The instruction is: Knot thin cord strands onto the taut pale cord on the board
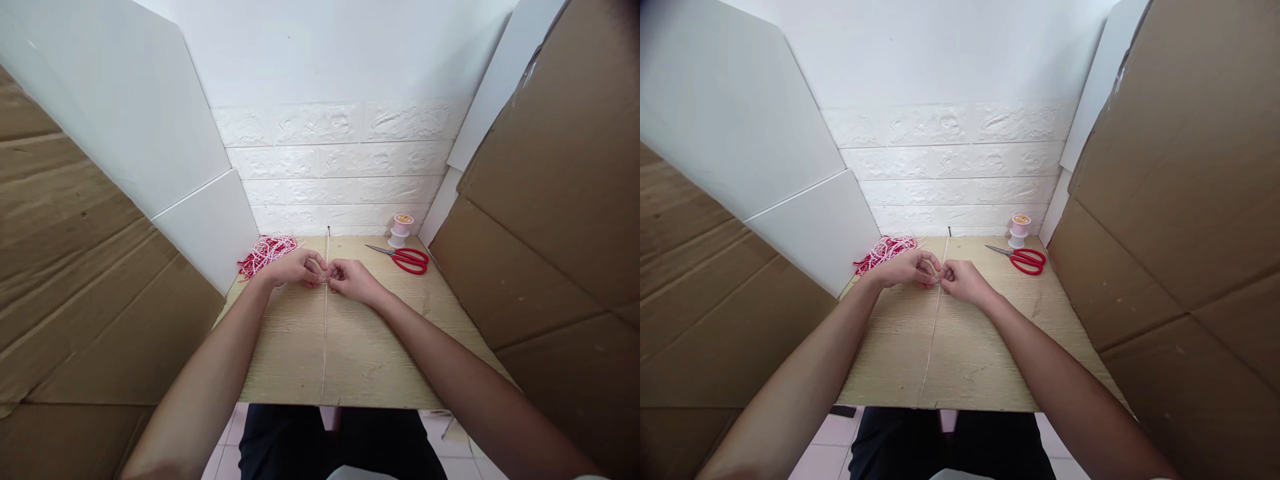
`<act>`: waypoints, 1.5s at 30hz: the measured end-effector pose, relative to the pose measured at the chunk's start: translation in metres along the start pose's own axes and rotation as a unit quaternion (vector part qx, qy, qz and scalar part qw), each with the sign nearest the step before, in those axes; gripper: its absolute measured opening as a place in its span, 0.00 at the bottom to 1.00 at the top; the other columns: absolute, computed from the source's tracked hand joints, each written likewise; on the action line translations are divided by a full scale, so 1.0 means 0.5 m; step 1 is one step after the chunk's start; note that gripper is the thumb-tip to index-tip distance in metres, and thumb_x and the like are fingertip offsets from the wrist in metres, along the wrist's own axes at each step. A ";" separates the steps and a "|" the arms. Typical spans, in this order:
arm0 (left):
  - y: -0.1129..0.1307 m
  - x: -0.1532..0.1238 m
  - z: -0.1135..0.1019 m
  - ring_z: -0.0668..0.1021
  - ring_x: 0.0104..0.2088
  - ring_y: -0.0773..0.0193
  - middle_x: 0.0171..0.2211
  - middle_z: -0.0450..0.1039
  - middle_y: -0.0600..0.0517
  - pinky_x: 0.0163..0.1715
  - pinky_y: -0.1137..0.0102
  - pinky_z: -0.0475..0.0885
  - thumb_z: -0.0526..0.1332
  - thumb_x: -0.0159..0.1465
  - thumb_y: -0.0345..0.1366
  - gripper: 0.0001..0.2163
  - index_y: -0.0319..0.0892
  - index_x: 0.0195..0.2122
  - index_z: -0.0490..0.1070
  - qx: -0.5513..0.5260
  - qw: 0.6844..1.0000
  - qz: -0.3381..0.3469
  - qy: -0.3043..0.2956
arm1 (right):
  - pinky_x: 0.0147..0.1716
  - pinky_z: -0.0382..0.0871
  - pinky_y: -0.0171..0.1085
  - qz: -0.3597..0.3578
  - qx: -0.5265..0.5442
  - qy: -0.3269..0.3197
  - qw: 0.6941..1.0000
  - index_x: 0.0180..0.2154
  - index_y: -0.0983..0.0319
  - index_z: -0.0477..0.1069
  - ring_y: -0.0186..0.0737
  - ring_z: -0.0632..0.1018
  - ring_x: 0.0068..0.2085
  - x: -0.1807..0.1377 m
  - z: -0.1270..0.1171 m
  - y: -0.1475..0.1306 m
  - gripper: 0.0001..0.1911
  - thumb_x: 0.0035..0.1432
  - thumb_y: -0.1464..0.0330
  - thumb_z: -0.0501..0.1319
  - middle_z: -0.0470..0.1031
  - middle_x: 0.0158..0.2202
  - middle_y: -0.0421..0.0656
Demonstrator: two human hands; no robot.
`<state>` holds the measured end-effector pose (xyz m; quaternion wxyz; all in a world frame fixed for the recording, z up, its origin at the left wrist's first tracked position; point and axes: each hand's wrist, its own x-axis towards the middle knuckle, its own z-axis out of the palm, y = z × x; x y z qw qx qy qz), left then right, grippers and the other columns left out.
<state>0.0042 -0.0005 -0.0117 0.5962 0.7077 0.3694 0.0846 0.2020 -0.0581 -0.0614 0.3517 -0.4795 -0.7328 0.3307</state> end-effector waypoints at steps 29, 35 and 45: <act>-0.004 -0.002 -0.010 0.65 0.22 0.71 0.24 0.67 0.53 0.21 0.74 0.54 0.61 0.54 0.43 0.13 0.37 0.29 0.75 0.195 0.979 -0.024 0.049 | 0.25 0.63 0.30 0.045 0.073 -0.011 0.996 0.39 0.62 0.67 0.33 0.73 0.24 0.004 -0.031 0.030 0.11 0.52 0.77 0.59 0.72 0.23 0.36; -0.008 -0.004 -0.020 0.64 0.22 0.72 0.23 0.67 0.54 0.21 0.74 0.54 0.61 0.53 0.41 0.10 0.37 0.26 0.73 0.209 0.976 -0.032 0.057 | 0.28 0.60 0.30 0.027 -0.102 0.008 0.994 0.35 0.64 0.73 0.33 0.72 0.29 0.000 -0.054 0.017 0.12 0.48 0.80 0.57 0.74 0.28 0.40; 0.000 0.001 -0.008 0.67 0.23 0.71 0.28 0.72 0.51 0.22 0.74 0.57 0.62 0.57 0.49 0.18 0.37 0.35 0.78 0.203 0.976 -0.011 0.073 | 0.27 0.58 0.31 0.019 -0.136 -0.012 0.991 0.34 0.63 0.75 0.32 0.71 0.27 -0.005 -0.019 -0.004 0.05 0.54 0.70 0.62 0.74 0.27 0.39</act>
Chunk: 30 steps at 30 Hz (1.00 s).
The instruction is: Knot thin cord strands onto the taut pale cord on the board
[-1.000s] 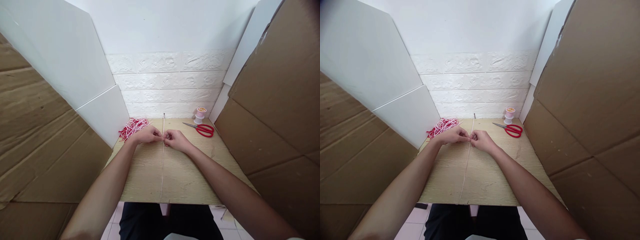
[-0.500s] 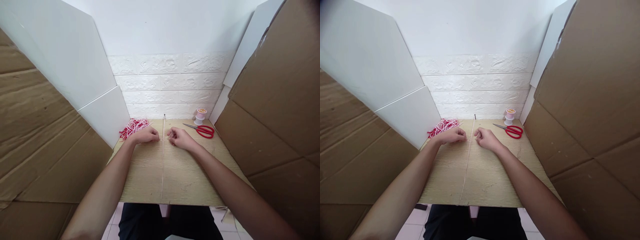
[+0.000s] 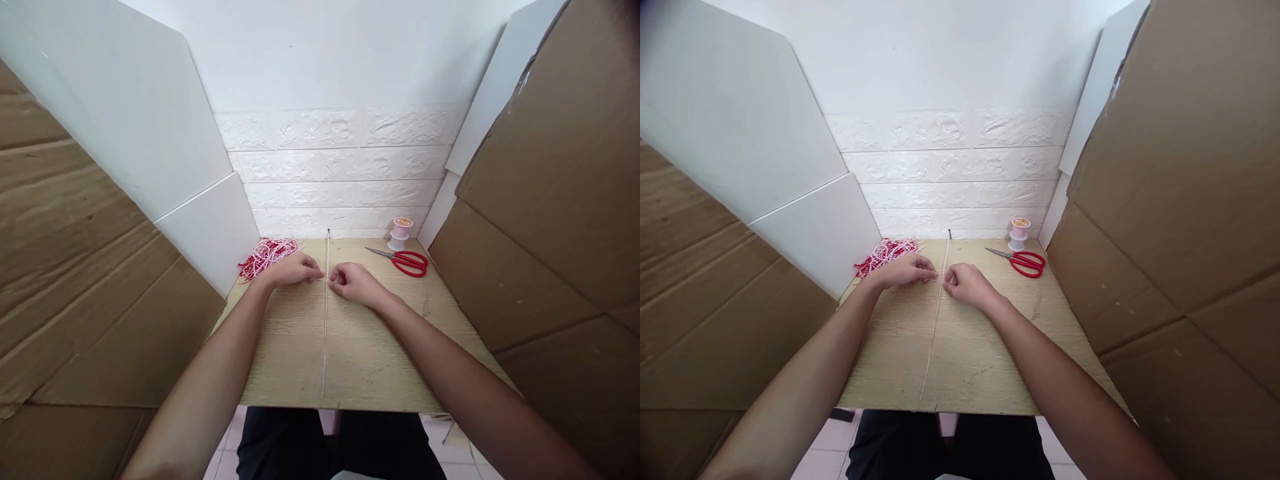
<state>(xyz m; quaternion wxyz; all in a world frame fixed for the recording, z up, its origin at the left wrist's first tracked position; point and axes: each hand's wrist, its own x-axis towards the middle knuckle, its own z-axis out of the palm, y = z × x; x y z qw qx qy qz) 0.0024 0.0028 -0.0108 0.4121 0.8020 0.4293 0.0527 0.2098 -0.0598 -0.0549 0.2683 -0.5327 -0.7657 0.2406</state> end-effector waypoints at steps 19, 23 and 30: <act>-0.002 0.007 0.012 0.65 0.21 0.71 0.22 0.70 0.53 0.21 0.73 0.56 0.60 0.56 0.43 0.13 0.38 0.25 0.73 0.054 0.998 -0.006 -0.012 | 0.31 0.56 0.33 0.008 -0.130 -0.028 0.991 0.34 0.63 0.70 0.36 0.72 0.32 0.001 -0.006 -0.001 0.06 0.61 0.69 0.56 0.76 0.33 0.45; -0.003 0.007 0.013 0.67 0.21 0.70 0.24 0.72 0.52 0.22 0.73 0.58 0.59 0.55 0.42 0.12 0.38 0.25 0.73 0.048 0.999 -0.009 -0.014 | 0.30 0.55 0.35 -0.007 -0.165 -0.034 0.986 0.31 0.62 0.70 0.38 0.72 0.32 -0.002 -0.008 -0.007 0.10 0.63 0.67 0.54 0.76 0.32 0.46; -0.014 0.014 0.016 0.66 0.20 0.69 0.21 0.70 0.52 0.21 0.73 0.56 0.56 0.54 0.39 0.11 0.38 0.22 0.72 0.082 0.997 0.009 0.008 | 0.28 0.51 0.36 0.005 -0.172 -0.034 0.984 0.29 0.61 0.71 0.39 0.71 0.31 -0.003 -0.007 -0.008 0.11 0.62 0.66 0.56 0.76 0.31 0.46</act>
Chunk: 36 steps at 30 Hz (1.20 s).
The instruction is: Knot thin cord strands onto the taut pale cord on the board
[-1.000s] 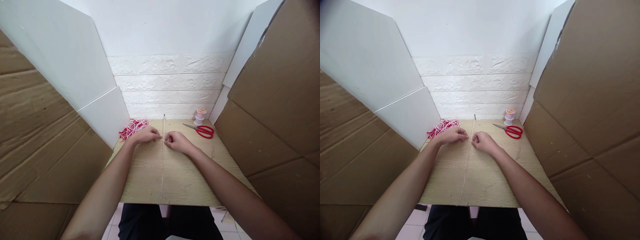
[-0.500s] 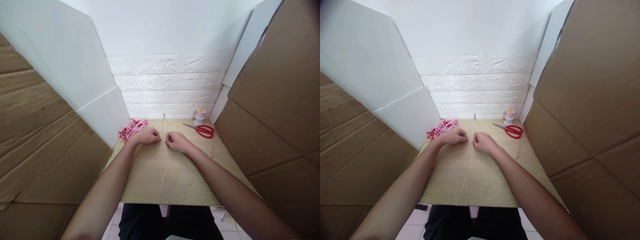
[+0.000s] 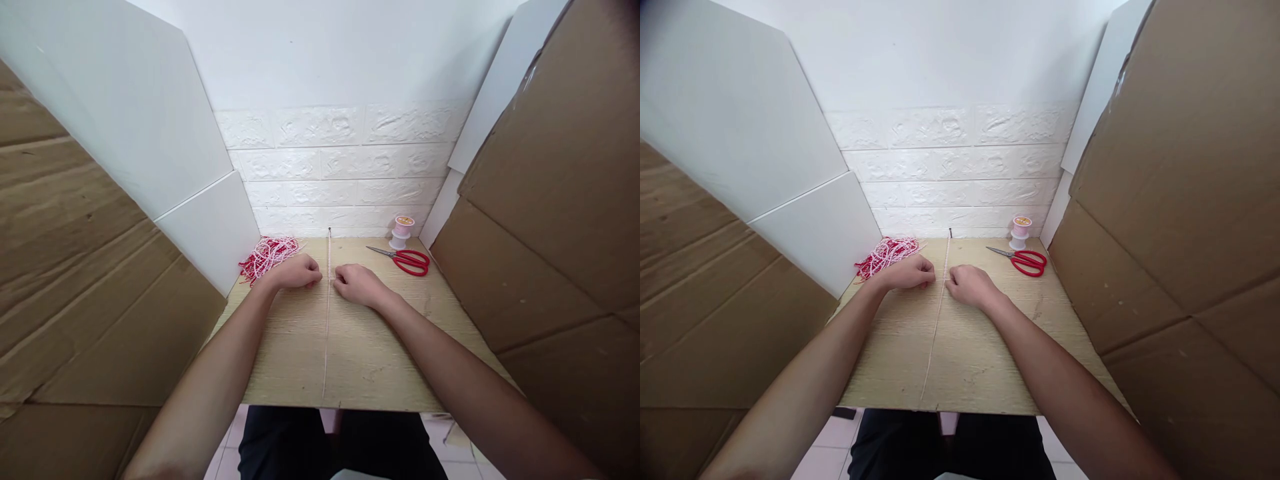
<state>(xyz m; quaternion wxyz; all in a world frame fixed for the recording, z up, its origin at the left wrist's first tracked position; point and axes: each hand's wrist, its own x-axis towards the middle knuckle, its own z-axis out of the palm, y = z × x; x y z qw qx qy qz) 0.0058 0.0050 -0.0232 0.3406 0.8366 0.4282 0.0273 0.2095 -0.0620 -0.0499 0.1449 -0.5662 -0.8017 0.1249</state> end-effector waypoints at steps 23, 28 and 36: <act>0.006 0.003 -0.004 0.76 0.36 0.65 0.37 0.77 0.49 0.36 0.74 0.68 0.59 0.58 0.39 0.14 0.37 0.42 0.75 -0.150 0.986 0.078 -0.001 | 0.29 0.54 0.32 -0.013 0.111 0.049 0.993 0.28 0.62 0.68 0.33 0.69 0.29 -0.003 -0.001 0.003 0.07 0.57 0.69 0.56 0.73 0.28 0.40; 0.009 -0.002 -0.008 0.72 0.29 0.68 0.30 0.76 0.51 0.30 0.75 0.64 0.58 0.56 0.34 0.14 0.37 0.37 0.81 -0.093 0.993 0.074 -0.002 | 0.29 0.54 0.32 -0.004 0.124 0.051 0.991 0.29 0.63 0.70 0.33 0.69 0.29 -0.004 -0.002 0.002 0.07 0.58 0.68 0.56 0.73 0.28 0.41; 0.014 -0.010 -0.015 0.72 0.30 0.68 0.33 0.78 0.49 0.31 0.75 0.64 0.63 0.57 0.38 0.15 0.36 0.42 0.81 -0.086 0.992 0.092 -0.028 | 0.28 0.54 0.32 0.000 0.152 0.048 0.987 0.29 0.63 0.71 0.33 0.69 0.28 -0.005 -0.006 0.002 0.07 0.56 0.69 0.56 0.74 0.27 0.40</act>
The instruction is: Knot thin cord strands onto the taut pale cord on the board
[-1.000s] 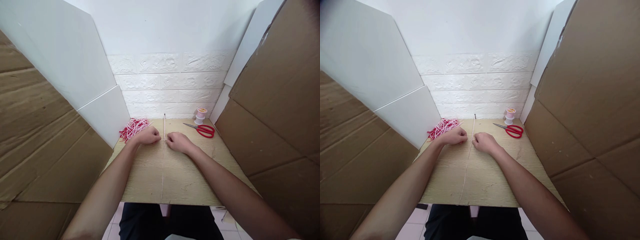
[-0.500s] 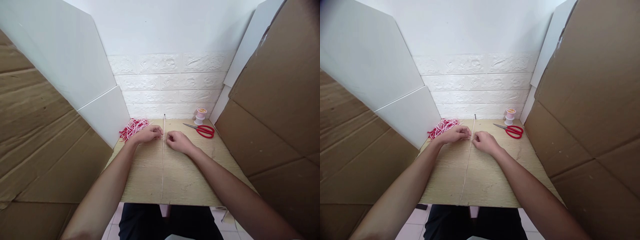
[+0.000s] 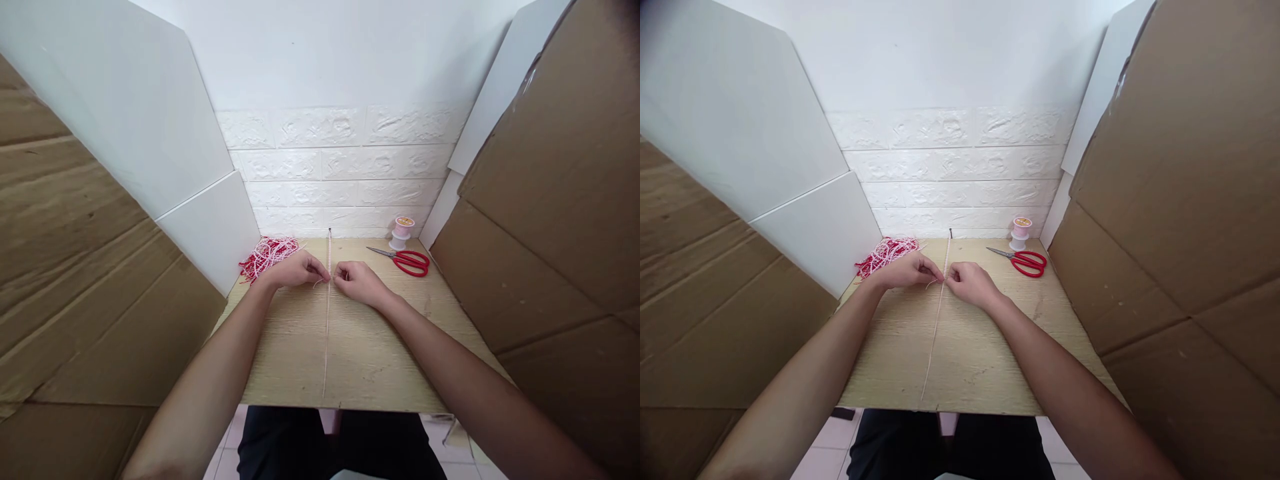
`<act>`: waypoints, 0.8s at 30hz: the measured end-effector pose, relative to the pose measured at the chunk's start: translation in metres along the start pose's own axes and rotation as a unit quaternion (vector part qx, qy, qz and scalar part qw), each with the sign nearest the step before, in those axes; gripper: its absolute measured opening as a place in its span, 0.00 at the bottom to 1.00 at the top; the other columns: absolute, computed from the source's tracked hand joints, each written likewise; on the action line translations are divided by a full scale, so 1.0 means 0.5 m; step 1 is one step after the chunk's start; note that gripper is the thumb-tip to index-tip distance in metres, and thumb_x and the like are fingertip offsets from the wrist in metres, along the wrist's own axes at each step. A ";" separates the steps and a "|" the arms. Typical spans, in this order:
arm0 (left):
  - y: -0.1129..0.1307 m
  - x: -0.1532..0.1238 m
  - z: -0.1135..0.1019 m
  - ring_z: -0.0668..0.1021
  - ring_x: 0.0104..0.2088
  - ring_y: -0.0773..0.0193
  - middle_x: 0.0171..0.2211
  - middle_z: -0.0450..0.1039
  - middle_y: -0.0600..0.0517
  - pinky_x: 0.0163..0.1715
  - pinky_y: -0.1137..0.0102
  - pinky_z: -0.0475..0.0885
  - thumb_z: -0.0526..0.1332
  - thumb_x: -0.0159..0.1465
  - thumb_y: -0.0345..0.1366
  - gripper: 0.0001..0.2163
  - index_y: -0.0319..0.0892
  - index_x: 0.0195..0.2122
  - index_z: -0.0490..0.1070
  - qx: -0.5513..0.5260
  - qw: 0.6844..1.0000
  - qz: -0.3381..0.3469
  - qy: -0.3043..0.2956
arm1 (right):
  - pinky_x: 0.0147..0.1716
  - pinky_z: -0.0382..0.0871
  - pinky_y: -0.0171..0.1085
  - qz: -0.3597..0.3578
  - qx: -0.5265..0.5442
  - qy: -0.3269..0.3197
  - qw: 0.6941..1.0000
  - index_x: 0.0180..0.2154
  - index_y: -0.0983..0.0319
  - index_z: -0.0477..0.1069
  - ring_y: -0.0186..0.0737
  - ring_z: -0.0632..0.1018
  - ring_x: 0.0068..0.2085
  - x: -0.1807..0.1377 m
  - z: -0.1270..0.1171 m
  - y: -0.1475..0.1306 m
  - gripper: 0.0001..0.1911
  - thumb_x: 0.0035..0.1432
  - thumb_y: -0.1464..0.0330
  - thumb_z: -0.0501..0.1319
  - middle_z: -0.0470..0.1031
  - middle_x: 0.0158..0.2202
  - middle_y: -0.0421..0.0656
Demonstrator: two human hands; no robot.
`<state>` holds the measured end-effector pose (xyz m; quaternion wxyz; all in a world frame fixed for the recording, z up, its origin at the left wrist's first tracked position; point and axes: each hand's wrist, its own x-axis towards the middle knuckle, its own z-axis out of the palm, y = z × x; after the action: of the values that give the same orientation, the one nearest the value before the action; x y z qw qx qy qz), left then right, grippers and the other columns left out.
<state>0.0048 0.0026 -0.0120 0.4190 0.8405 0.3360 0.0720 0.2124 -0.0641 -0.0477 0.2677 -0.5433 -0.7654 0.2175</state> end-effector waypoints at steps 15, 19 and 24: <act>-0.013 0.001 0.000 0.76 0.34 0.64 0.36 0.80 0.47 0.35 0.74 0.67 0.67 0.57 0.47 0.18 0.38 0.41 0.82 -0.005 1.000 0.004 0.002 | 0.27 0.59 0.31 0.034 0.134 0.011 0.990 0.31 0.65 0.75 0.33 0.71 0.28 0.014 0.010 0.018 0.08 0.53 0.68 0.59 0.75 0.27 0.40; -0.005 0.000 0.000 0.76 0.33 0.64 0.33 0.79 0.48 0.34 0.73 0.67 0.67 0.57 0.47 0.18 0.36 0.38 0.82 -0.006 1.000 0.010 0.004 | 0.26 0.58 0.31 0.057 0.169 0.016 0.984 0.30 0.65 0.75 0.33 0.70 0.28 0.018 0.011 0.018 0.09 0.52 0.66 0.60 0.74 0.26 0.40; -0.008 0.002 0.000 0.77 0.35 0.63 0.37 0.80 0.48 0.36 0.74 0.68 0.67 0.57 0.45 0.17 0.38 0.41 0.82 -0.005 1.000 -0.003 0.004 | 0.26 0.58 0.31 0.067 0.194 0.018 0.979 0.29 0.65 0.74 0.33 0.68 0.27 0.018 0.010 0.012 0.10 0.51 0.65 0.60 0.73 0.26 0.40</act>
<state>0.0036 0.0049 -0.0152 0.4218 0.8370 0.3402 0.0759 0.2114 -0.0539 -0.0537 0.3663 -0.5354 -0.6654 0.3693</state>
